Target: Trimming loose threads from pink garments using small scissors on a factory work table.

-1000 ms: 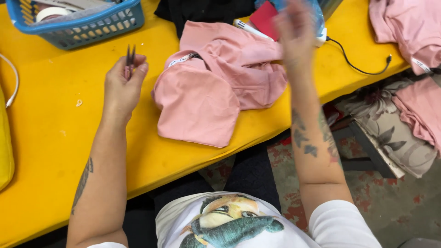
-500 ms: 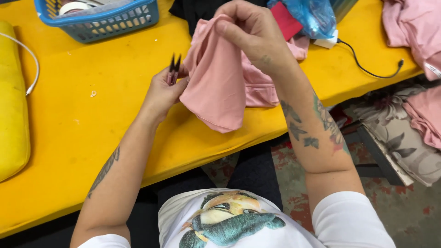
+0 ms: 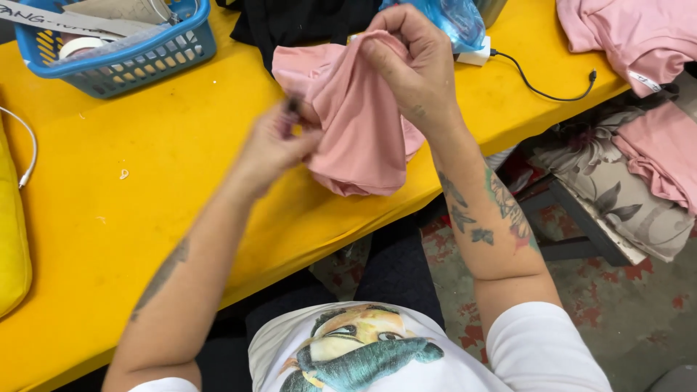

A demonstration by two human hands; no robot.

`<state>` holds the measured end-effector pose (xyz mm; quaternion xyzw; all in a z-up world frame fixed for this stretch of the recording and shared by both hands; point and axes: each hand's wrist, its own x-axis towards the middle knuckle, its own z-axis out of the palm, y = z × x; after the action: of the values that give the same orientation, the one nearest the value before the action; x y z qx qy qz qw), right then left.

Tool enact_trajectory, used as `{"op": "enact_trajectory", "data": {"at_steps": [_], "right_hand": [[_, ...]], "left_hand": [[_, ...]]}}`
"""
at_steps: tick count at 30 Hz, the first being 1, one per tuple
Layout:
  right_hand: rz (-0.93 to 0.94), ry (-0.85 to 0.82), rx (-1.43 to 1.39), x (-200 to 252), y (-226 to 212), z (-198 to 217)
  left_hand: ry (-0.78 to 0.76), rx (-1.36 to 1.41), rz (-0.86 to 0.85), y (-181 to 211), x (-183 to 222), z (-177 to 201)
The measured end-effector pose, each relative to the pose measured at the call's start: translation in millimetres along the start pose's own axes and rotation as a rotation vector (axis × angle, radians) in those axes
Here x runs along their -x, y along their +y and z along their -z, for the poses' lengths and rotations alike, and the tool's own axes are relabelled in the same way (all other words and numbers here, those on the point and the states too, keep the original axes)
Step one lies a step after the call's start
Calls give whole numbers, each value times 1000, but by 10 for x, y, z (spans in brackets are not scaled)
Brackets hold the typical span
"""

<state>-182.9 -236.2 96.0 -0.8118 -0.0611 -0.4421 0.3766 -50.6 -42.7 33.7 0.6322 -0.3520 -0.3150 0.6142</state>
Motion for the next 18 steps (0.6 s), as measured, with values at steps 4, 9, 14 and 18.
{"op": "enact_trajectory", "data": {"at_steps": [4, 9, 14, 18], "right_hand": [[-8, 77, -44, -64, -231, -211], [-57, 112, -22, -2, -121, -111], [-55, 231, 46, -22, -176, -279], [-70, 279, -30, -104, -373, -456]], "left_hand": [[204, -25, -16, -265, -80, -436], [119, 438, -17, -179, -77, -119], [56, 233, -83, -319, -50, -263], [126, 326, -40, -535, -76, -509]]}}
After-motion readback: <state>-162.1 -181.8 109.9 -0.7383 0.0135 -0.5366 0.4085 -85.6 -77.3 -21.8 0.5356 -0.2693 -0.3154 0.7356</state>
